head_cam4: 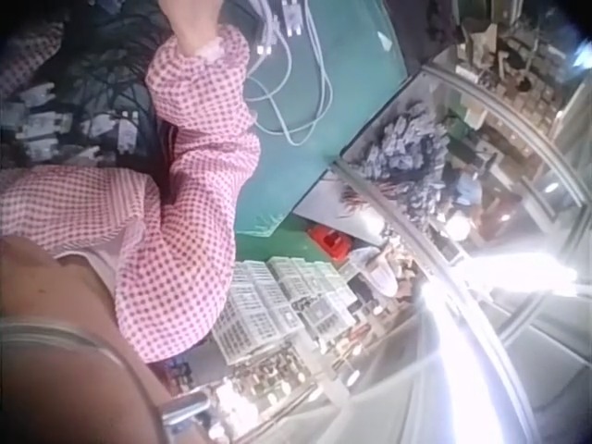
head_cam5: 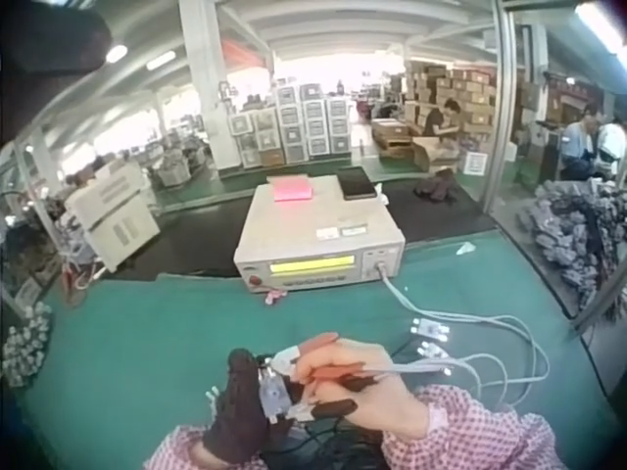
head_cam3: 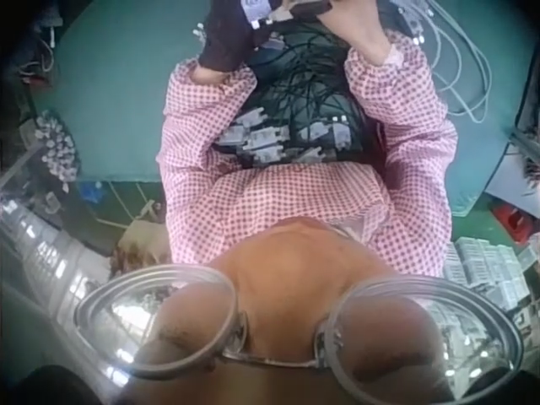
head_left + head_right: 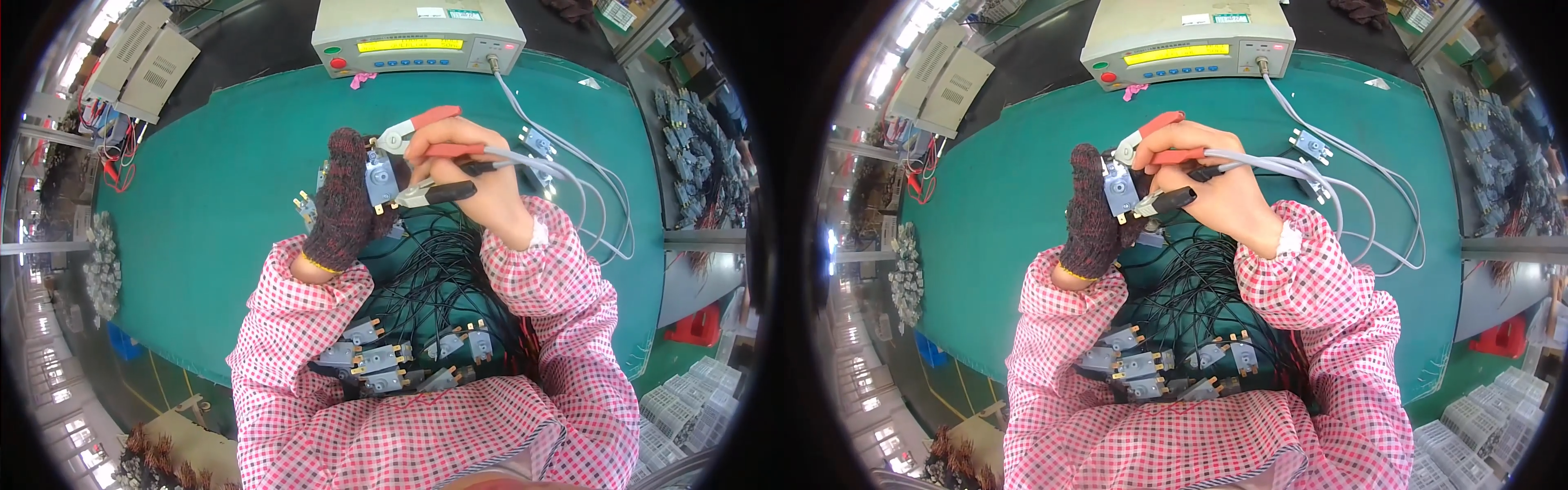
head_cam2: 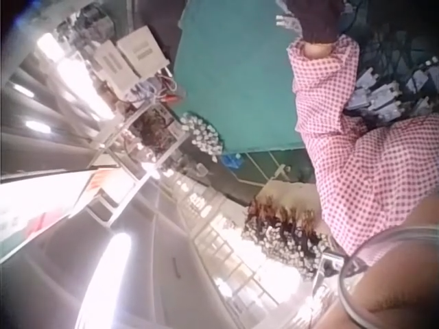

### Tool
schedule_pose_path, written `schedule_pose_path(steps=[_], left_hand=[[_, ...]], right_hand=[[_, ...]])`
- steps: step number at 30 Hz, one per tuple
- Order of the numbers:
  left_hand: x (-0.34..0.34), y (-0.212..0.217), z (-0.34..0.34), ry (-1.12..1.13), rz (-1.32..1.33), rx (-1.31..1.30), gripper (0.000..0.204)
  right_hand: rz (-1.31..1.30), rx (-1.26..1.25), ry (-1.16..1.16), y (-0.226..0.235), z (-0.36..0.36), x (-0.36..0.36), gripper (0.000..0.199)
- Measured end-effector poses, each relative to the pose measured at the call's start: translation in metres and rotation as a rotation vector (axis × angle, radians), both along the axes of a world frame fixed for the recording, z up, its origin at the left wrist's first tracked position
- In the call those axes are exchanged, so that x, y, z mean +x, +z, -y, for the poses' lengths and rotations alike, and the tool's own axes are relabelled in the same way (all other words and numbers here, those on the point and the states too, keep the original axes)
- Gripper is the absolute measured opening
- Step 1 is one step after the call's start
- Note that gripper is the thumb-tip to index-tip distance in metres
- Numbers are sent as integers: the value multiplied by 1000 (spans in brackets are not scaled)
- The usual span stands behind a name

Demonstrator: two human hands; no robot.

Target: Assemble and test electronic cable bundles at a factory workstation.

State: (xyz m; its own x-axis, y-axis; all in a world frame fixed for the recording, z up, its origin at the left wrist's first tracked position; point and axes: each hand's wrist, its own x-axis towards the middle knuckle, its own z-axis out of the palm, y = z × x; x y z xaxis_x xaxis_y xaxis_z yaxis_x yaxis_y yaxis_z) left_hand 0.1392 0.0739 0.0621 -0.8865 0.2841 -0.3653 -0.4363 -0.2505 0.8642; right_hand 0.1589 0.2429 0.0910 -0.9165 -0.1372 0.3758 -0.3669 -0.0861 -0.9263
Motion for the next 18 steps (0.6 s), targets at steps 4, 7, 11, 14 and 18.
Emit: schedule_pose_path(steps=[4,7,11,14,18], left_hand=[[-1,3,3,-23,-51,-5,70],[-2,0,3,-7,-64,-47,71],[-5,-6,1,-8,-22,20,70],[-8,-20,6,-42,-106,-63,68],[-9,-43,19,-106,-519,-543,75]], right_hand=[[-77,45,-23,-2,0,-3,14],[-88,90,-33,1,-2,-3,14],[-84,100,-58,2,-2,-2,16],[34,-15,-50,3,10,3,18],[291,-185,30,9,18,7,18]])
